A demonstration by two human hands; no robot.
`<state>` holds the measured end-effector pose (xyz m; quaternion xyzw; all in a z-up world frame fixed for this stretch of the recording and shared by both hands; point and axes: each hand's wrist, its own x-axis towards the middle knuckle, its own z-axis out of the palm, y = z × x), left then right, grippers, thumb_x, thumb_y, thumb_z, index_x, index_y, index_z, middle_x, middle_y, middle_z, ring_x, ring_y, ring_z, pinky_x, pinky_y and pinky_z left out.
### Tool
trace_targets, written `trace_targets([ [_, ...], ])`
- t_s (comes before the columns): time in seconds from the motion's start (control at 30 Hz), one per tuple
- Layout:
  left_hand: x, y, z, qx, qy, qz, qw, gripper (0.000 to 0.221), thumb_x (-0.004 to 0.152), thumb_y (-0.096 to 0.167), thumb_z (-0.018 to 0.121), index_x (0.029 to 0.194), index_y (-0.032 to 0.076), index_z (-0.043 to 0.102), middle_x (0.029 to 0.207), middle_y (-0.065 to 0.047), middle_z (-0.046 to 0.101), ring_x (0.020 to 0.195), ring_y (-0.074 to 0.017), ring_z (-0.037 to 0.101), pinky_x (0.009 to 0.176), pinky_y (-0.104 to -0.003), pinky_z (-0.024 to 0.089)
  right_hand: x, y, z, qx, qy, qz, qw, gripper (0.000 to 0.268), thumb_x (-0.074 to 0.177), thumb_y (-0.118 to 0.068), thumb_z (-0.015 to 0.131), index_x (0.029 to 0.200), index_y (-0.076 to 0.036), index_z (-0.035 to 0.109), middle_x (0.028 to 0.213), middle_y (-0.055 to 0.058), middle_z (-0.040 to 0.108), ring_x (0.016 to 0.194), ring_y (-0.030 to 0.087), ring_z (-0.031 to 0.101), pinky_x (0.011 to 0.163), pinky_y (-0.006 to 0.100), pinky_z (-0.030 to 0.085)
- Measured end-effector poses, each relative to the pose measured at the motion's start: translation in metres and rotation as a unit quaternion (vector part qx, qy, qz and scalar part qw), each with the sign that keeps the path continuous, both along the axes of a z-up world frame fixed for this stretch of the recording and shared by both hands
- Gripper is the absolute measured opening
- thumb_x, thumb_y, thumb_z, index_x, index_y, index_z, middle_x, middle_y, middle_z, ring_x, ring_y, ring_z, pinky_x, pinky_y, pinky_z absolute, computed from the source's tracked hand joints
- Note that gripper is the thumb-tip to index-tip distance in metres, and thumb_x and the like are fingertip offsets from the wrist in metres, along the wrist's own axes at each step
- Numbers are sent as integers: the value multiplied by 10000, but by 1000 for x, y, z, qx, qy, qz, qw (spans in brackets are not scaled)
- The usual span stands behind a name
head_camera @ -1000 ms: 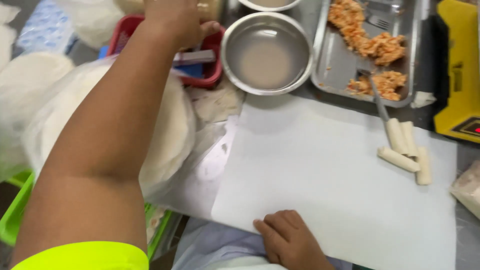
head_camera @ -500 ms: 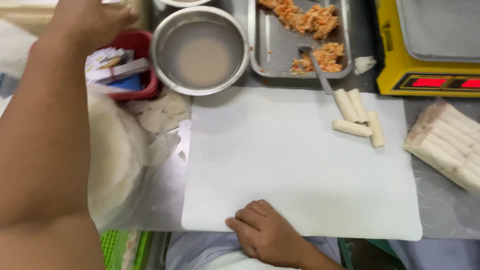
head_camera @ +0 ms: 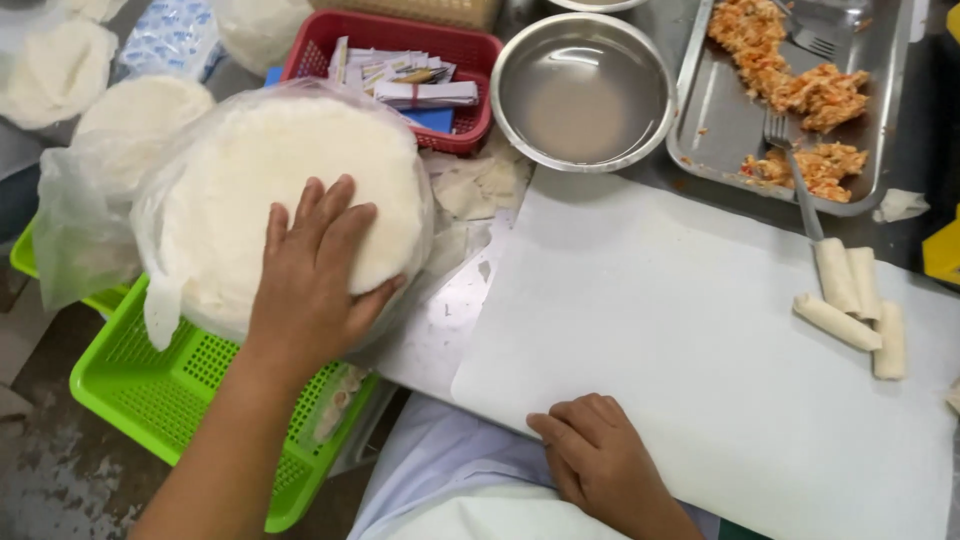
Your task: A person manually assembles spring rolls by placing filling on a wrapper, folding the edges, and rolling them tightly.
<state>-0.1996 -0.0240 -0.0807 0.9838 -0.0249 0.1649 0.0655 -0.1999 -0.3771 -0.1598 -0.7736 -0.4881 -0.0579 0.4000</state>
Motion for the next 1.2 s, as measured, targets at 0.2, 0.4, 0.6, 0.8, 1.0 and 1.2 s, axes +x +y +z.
trace_targets([
  [0.2, 9, -14, 24, -186, 16, 16, 982, 294, 984, 370, 650, 1184, 158, 680, 1536, -119, 548, 1517, -452, 350, 1132, -739, 153, 0, 1, 9, 2, 27, -14, 1000, 238, 899, 24, 610, 1114, -64, 663, 952, 62, 660, 795, 216, 590, 710, 355, 471],
  [0.4, 6, -1, 25, -341, 35, 30, 939, 182, 996, 258, 644, 898, 116, 698, 1470, -108, 620, 1549, -352, 367, 1244, -611, 56, 1, 4, 14, 12, 31, -16, 999, 227, 903, 29, 615, 1110, -51, 663, 951, 67, 665, 796, 218, 591, 715, 353, 473],
  [0.6, 1, 13, 35, -417, 6, 123, 901, 120, 1065, 265, 618, 1018, 167, 669, 1112, 56, 639, 1208, -177, 496, 1066, -396, 282, 0, 4, 14, 9, 48, -21, 999, 235, 893, 33, 599, 1095, -55, 679, 942, 67, 674, 802, 214, 611, 720, 358, 484],
  [0.8, -27, -31, 117, -593, -62, 60, 801, 122, 1102, 252, 505, 1047, 146, 531, 772, 116, 407, 615, -5, 380, 548, -180, 290, 24, 0, 46, 47, 259, -23, 964, 247, 983, -162, 582, 1186, -75, 692, 1071, 81, 699, 970, 206, 673, 877, 327, 558],
  [1.0, 4, -74, 127, -746, 59, -52, 662, 159, 1025, 252, 585, 1034, 94, 604, 823, 23, 606, 684, -103, 601, 583, -254, 469, 71, 22, 112, 250, 460, 25, 852, 1012, 802, -576, 741, 1546, -39, 313, 1538, 137, 463, 1373, 285, 518, 1119, 468, 475],
  [1.2, 22, -78, 91, -791, 66, -43, 607, 172, 1009, 302, 620, 972, 136, 600, 806, 61, 553, 727, -60, 538, 632, -212, 444, 95, 18, 93, 290, 633, 43, 717, 341, 921, -77, 724, 1243, -40, 618, 1038, 77, 722, 874, 180, 707, 702, 312, 565],
])
